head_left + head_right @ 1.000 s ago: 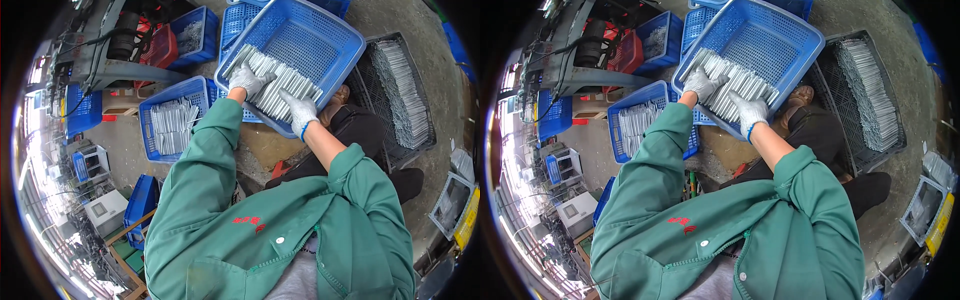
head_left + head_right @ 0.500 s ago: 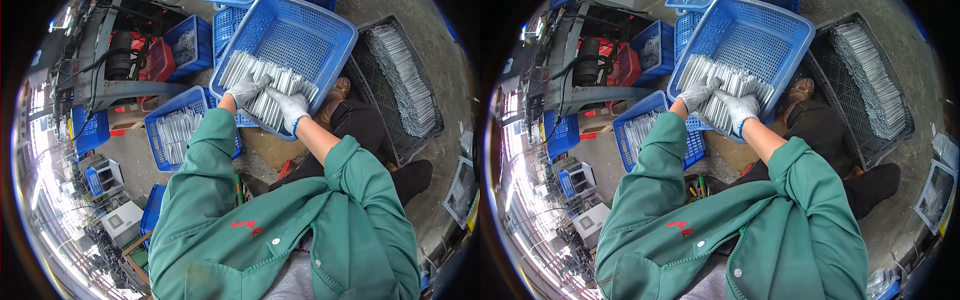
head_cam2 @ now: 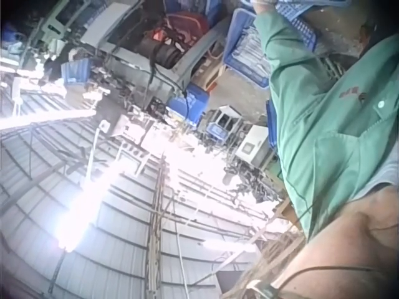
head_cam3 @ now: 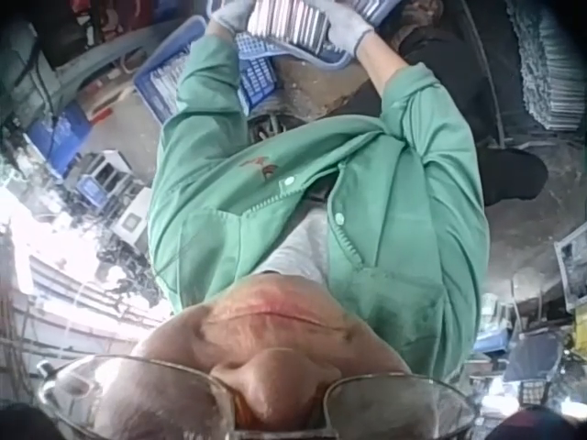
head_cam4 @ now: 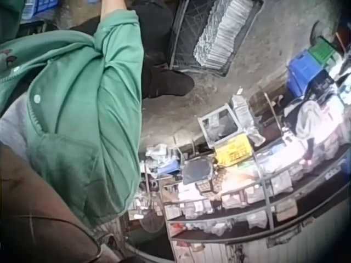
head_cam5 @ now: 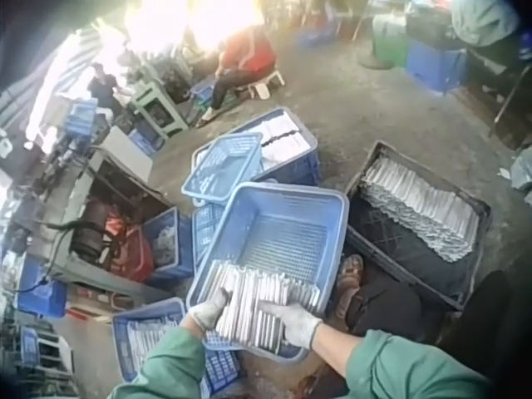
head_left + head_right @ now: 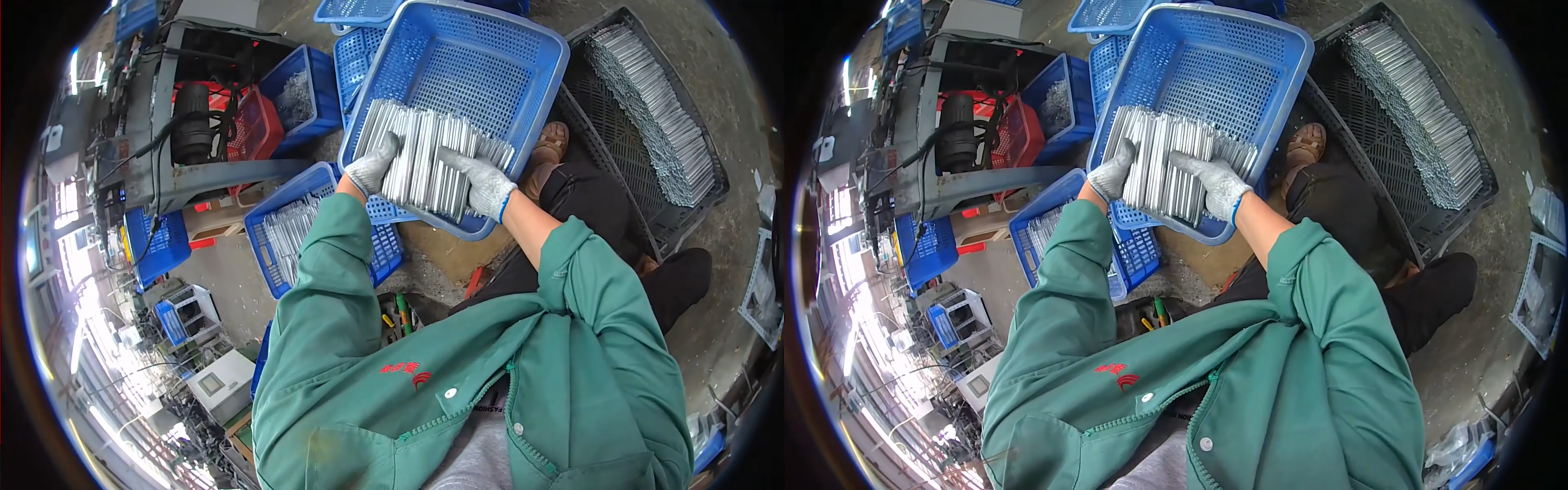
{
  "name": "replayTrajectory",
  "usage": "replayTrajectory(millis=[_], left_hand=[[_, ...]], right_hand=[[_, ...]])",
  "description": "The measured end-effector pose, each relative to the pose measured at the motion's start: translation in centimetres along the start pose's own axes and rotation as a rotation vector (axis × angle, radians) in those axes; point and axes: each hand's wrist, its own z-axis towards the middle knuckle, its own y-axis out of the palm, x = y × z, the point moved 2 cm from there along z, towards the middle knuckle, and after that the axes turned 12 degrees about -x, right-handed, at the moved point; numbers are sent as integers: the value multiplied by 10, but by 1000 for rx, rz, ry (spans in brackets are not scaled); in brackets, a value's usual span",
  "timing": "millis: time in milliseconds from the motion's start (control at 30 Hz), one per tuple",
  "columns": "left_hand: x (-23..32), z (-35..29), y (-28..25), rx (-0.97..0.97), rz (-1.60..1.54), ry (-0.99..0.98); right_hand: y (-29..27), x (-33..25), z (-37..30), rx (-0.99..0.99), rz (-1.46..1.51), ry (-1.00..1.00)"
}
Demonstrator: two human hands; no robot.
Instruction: Sorting small metal parts from a blue plastic bin into a larger metal crate.
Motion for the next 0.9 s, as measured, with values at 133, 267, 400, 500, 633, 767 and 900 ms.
replayTrajectory(millis=[133,267,400,500,633,767,900], left_hand=[[0,0,-5,25,-13,-22],[-9,11,-17,56,-67,-10],[15,26,-20,-65,13,-70],[46,26,-20,-247,201,164],[104,40,36,-302,250,288],[175,62,131,-150,112,118],[217,100,216,-202,269,169]], right_hand=[[-2,-1,2,-72,71,20],[-4,-4,0,-179,164,31],[-5,-16,-7,-218,207,-16],[9,-37,-17,-264,149,-124],[-8,-89,-61,-229,195,-215],[-49,-141,-95,-161,159,-328],[-100,-187,-136,-94,102,-440]])
